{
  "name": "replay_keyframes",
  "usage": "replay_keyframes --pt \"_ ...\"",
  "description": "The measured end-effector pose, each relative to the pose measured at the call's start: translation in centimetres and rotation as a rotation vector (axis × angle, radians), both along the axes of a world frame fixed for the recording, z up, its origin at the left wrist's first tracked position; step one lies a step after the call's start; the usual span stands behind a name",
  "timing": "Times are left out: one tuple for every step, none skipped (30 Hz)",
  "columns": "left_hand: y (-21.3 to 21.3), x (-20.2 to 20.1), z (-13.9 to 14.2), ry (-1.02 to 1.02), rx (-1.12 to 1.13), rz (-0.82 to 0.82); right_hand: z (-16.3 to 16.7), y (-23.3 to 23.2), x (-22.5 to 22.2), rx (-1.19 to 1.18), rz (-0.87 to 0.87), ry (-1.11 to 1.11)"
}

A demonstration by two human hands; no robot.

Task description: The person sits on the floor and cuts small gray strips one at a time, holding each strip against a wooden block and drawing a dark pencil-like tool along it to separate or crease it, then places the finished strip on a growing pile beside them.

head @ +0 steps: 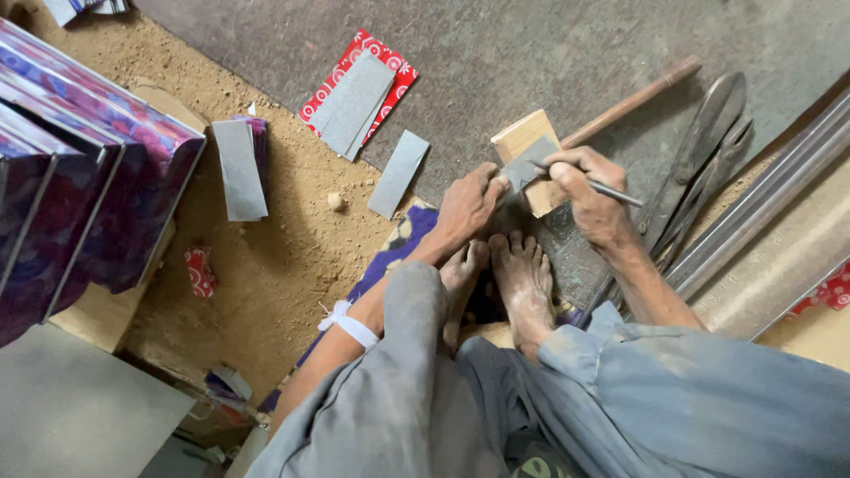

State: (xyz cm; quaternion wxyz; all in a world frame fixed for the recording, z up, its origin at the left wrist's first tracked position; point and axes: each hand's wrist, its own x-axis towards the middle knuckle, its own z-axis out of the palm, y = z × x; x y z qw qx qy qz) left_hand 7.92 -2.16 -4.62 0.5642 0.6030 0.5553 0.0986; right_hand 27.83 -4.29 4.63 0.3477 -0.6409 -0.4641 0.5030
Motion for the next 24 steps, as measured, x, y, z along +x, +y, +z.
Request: replay_keyframes --pt "0.0 -0.7 0.2 -0.028 0.1 0.026 0.2 -0.4 0.2 0.055 -0.035 0.035" --pt "0.3 -1.6 0.6 -0.054 0.207 0.049 0.3 -0.7 0.3 0.116 -0.072 0.072" --pt "0.8 -2.8 1.0 -0.081 0.316 0.062 0.3 -1.1 0.3 0.096 -0.081 0.058" --pt "1.4 -4.2 1.5 -0.063 0.312 0.136 0.3 -1.4 0.3 0.078 -0.094 0.042" --pt "2.2 -5.8 2.1 -0.047 0.31 0.215 0.2 -1.6 0.4 0.06 -0.104 0.024" --pt "3.3 -7.6 2.6 -0.041 0.318 0.249 0.1 -1.8 0.3 0.05 -0.102 0.033" --pt "4.6 -9.3 3.0 -0.038 0.327 0.285 -0.3 -1.9 0.1 0.041 -0.101 0.039" --pt "5.9 -10.7 3.2 -0.033 0.316 0.318 -0.6 -2.0 0.0 0.03 -0.093 0.046" --pt "6.9 -12.0 3.3 -0.023 0.303 0.358 -0.8 -2.2 -0.1 0.028 -0.067 0.023" --pt "7.9 -13.3 3.3 0.032 0.327 0.37 -1.0 -2.5 -0.3 0.025 -0.043 0.002" --pt "8.7 -14.2 3.2 0.082 0.351 0.376 -1.2 -2.8 -0.5 0.022 -0.025 -0.023" --pt "9.0 -14.9 3.1 0.177 0.383 0.356 -1.3 -3.1 -0.6 0.027 -0.006 -0.037" --pt "9.4 -15.4 2.9 0.268 0.419 0.337 -1.5 -3.2 -0.6 0.036 0.012 -0.054" --pt "9.8 -15.6 2.7 0.356 0.454 0.314 -1.5 -3.3 -0.6 0.045 0.028 -0.073" --pt "10.0 -15.7 2.6 0.368 0.596 0.283 -1.4 -3.4 -0.5 0.044 0.019 -0.061" --pt "10.1 -15.8 2.6 0.377 0.737 0.249 -1.3 -3.3 -0.4 0.042 0.012 -0.049" --pt "10.1 -15.8 2.6 0.384 0.878 0.213 -1.1 -3.3 -0.4 0.042 0.005 -0.037" --pt "10.0 -15.7 2.7 0.341 0.821 0.258 -0.9 -3.3 -0.2 0.079 0.005 -0.044" --pt "9.7 -15.7 3.0 0.301 0.763 0.303 -0.6 -3.3 -0.1 0.116 0.006 -0.049" --pt "9.1 -15.7 3.4 0.265 0.701 0.347 -0.3 -3.4 0.0 0.149 0.009 -0.052" --pt "8.6 -15.8 3.7 0.254 0.514 0.365 -0.3 -3.2 0.0 0.123 -0.011 -0.001" --pt "7.9 -15.8 4.1 0.241 0.327 0.379 -0.3 -3.2 0.0 0.097 -0.03 0.049" --pt "7.1 -15.6 4.4 0.223 0.142 0.388 -0.3 -3.1 0.0 0.073 -0.051 0.098" --pt "6.2 -15.1 4.5 0.247 0.173 0.325 -0.5 -3.1 0.0 0.051 -0.048 0.095"
